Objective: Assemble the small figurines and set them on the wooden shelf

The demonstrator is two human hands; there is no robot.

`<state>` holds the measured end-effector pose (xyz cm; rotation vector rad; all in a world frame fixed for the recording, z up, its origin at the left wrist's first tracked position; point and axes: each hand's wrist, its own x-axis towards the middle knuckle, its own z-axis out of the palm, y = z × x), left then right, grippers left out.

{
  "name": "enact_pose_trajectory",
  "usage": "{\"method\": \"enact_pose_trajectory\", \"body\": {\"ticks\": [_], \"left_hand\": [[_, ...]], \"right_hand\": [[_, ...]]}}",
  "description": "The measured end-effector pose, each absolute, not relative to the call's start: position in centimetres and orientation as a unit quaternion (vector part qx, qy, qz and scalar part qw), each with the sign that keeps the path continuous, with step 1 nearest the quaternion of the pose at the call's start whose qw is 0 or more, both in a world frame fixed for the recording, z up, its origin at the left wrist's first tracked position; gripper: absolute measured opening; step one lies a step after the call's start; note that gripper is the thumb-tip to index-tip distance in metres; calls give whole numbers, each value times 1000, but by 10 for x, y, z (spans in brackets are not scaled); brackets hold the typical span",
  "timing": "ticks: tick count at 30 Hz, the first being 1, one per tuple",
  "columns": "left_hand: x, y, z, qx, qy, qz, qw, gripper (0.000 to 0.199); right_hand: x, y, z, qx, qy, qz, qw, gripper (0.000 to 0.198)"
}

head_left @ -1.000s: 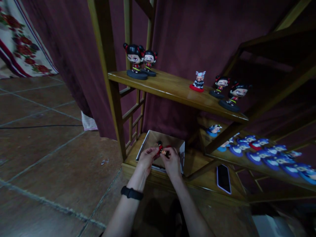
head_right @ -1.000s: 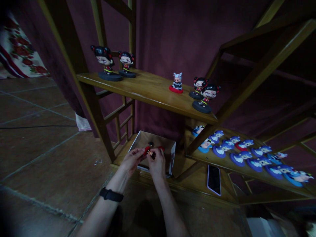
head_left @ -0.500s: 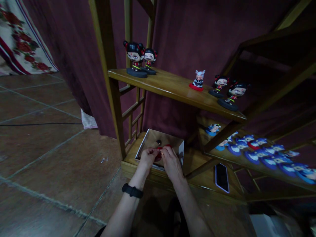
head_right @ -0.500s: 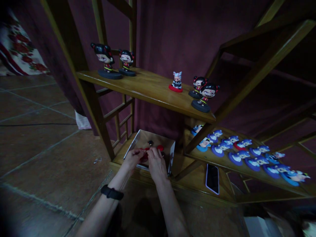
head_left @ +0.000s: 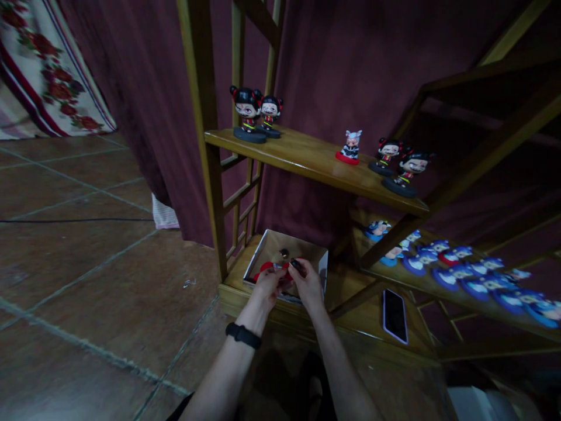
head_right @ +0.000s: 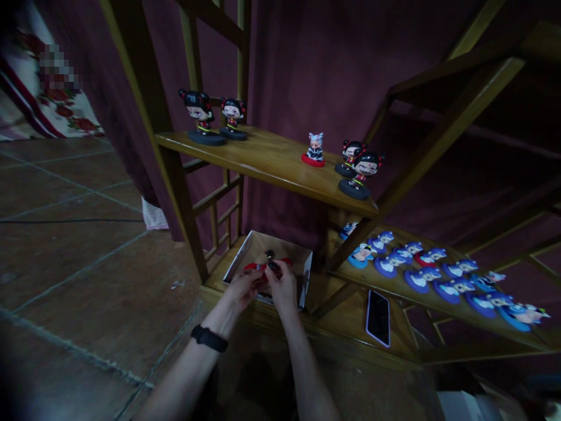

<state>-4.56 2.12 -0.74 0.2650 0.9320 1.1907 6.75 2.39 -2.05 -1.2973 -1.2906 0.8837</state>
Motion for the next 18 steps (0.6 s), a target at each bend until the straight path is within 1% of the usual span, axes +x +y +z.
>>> {"method": "enact_pose_trajectory", "body": {"ticks": [7, 13, 18], "left_hand": [[-48, 20, -8, 167, 432, 524, 715, 17], [-50, 20, -13, 182, 446, 513, 710, 22], [-51, 18, -15, 210, 455, 505, 703, 24]], "right_hand": [[77, 28, -22, -532, -555, 410, 491, 31], [81, 26, -23, -520, -605, 366, 480, 29], [84, 24, -23, -507, -619, 370, 471, 28]]}}
